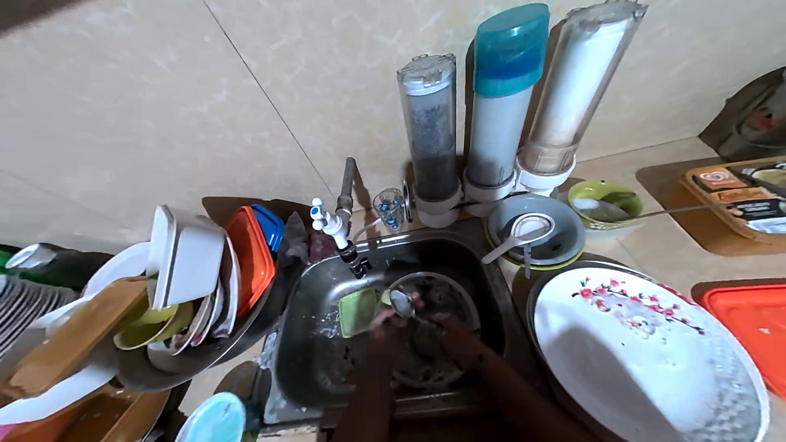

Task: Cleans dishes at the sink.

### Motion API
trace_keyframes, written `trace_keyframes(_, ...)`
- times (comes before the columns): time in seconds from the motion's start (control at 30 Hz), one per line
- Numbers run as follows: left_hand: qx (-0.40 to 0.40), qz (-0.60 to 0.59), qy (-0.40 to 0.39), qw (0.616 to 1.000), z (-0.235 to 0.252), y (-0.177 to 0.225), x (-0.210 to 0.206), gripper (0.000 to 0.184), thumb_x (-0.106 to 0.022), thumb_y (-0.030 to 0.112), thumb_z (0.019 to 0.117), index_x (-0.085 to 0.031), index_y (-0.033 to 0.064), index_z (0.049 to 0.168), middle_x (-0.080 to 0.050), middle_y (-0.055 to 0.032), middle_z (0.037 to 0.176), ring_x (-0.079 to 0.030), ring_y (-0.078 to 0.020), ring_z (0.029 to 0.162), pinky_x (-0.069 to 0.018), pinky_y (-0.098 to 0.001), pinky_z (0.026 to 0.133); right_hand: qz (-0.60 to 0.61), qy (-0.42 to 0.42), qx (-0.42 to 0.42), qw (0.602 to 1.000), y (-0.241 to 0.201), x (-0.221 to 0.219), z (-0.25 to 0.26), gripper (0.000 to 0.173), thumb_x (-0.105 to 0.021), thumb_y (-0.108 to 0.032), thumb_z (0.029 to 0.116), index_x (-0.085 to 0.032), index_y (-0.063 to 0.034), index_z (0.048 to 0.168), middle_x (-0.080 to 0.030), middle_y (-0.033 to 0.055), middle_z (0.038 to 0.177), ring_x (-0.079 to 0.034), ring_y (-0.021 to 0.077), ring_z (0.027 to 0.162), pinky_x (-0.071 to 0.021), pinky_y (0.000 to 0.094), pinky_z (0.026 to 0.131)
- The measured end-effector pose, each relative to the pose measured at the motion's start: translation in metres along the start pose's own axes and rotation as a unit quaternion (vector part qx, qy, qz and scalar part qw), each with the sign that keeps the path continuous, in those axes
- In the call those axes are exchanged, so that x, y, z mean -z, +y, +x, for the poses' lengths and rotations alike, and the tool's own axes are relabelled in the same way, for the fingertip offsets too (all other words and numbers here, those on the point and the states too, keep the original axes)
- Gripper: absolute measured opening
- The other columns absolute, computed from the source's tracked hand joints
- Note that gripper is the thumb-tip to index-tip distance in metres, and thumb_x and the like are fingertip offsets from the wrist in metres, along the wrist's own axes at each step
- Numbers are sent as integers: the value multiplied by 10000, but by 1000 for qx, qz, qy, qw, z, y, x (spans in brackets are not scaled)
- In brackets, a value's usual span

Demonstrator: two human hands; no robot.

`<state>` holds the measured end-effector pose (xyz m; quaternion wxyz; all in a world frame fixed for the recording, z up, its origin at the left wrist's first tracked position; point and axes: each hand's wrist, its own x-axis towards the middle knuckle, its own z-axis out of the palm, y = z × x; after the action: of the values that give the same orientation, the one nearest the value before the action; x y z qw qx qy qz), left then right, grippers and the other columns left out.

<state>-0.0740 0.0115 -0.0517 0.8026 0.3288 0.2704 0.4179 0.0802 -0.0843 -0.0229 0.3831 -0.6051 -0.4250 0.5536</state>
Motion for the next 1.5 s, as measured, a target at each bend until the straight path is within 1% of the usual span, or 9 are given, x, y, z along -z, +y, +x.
trace_keyframes(0.13, 2, -147, -79, 986, 7, -12, -26, 420, -427, 515, 1023, -671, 174, 1000, -723, -70, 853, -701, -213, 682, -591, -344, 599, 124, -53, -2, 991, 8, 2, 1, 301, -460, -222, 1099, -597, 14, 1227, -505, -17, 744, -449, 38, 551, -420, 207, 517)
trace_keyframes(0.3, -60, -56, 24, 996, 11, 28, -70, 705, -117, 482, 1110, -478, 192, 578, -467, 67, 442, -502, -65, 370, -467, -222, 395, 162, -170, 43, 971, 17, -1, 2, 369, -344, -312, 1115, -591, -76, 978, -500, -79, 652, -463, 19, 513, -434, 192, 511)
trace_keyframes(0.53, -97, 34, 92, 990, 4, 23, -98, 631, -81, 538, 1093, -548, 116, 1042, -652, 31, 705, -646, -80, 575, -573, -243, 520, 249, -85, 62, 963, 8, -5, -3, 264, -335, -219, 1112, -533, -92, 990, -470, -88, 659, -432, 2, 499, -420, 165, 492)
trace_keyframes(0.63, -123, 240, 86, 959, -16, -12, -101, 280, -332, 108, 1100, -537, -30, 1231, -684, -8, 855, -678, -54, 736, -592, -227, 678, 217, 40, 89, 971, 4, -6, -5, 319, -368, -169, 1108, -573, 56, 1204, -576, 14, 829, -538, 48, 657, -504, 237, 632)
trace_keyframes(0.73, -187, 428, 37, 883, -16, -13, -96, 377, -595, -34, 934, -531, -168, 1281, -683, -139, 1066, -654, -47, 926, -546, -214, 862, 279, 87, 107, 950, 5, -15, -8, 368, -349, -133, 1110, -506, 103, 1345, -638, 110, 1052, -627, 87, 866, -556, 285, 807)
trace_keyframes(0.9, -272, 559, -56, 781, -8, 11, -151, 297, -614, 32, 964, -617, -143, 1203, -707, -195, 1071, -678, -104, 939, -548, -251, 886, 457, 166, 28, 874, 0, -15, -2, 400, -320, -220, 1125, -451, 10, 1426, -610, 113, 1217, -621, 138, 1016, -523, 301, 856)
trace_keyframes(1.13, 3, 802, -196, 565, 27, -14, -252, 449, -495, 251, 1080, -492, 10, 1458, -589, -227, 1390, -599, -344, 1276, -480, -495, 1072, 407, 218, -103, 881, 15, -7, 4, 377, -372, -127, 1115, -399, 40, 1452, -526, 226, 1318, -558, 260, 1085, -496, 380, 898)
trace_keyframes(1.37, -231, 714, -108, 652, 38, 12, -207, 339, -660, 109, 974, -645, 6, 1296, -614, -205, 1349, -622, -338, 1216, -526, -498, 1008, 448, 238, -136, 851, 9, 3, 10, 378, -397, -248, 1119, -497, -17, 1401, -605, 127, 1246, -591, 182, 1015, -484, 349, 843)
trace_keyframes(1.5, 5, 799, -20, 602, 35, 32, -108, 472, -639, 144, 982, -542, -87, 1381, -594, -312, 1346, -572, -423, 1289, -435, -540, 1112, 421, 244, -146, 861, 10, 4, 11, 397, -380, -250, 1124, -465, -3, 1424, -566, 158, 1316, -575, 217, 1082, -473, 379, 899)
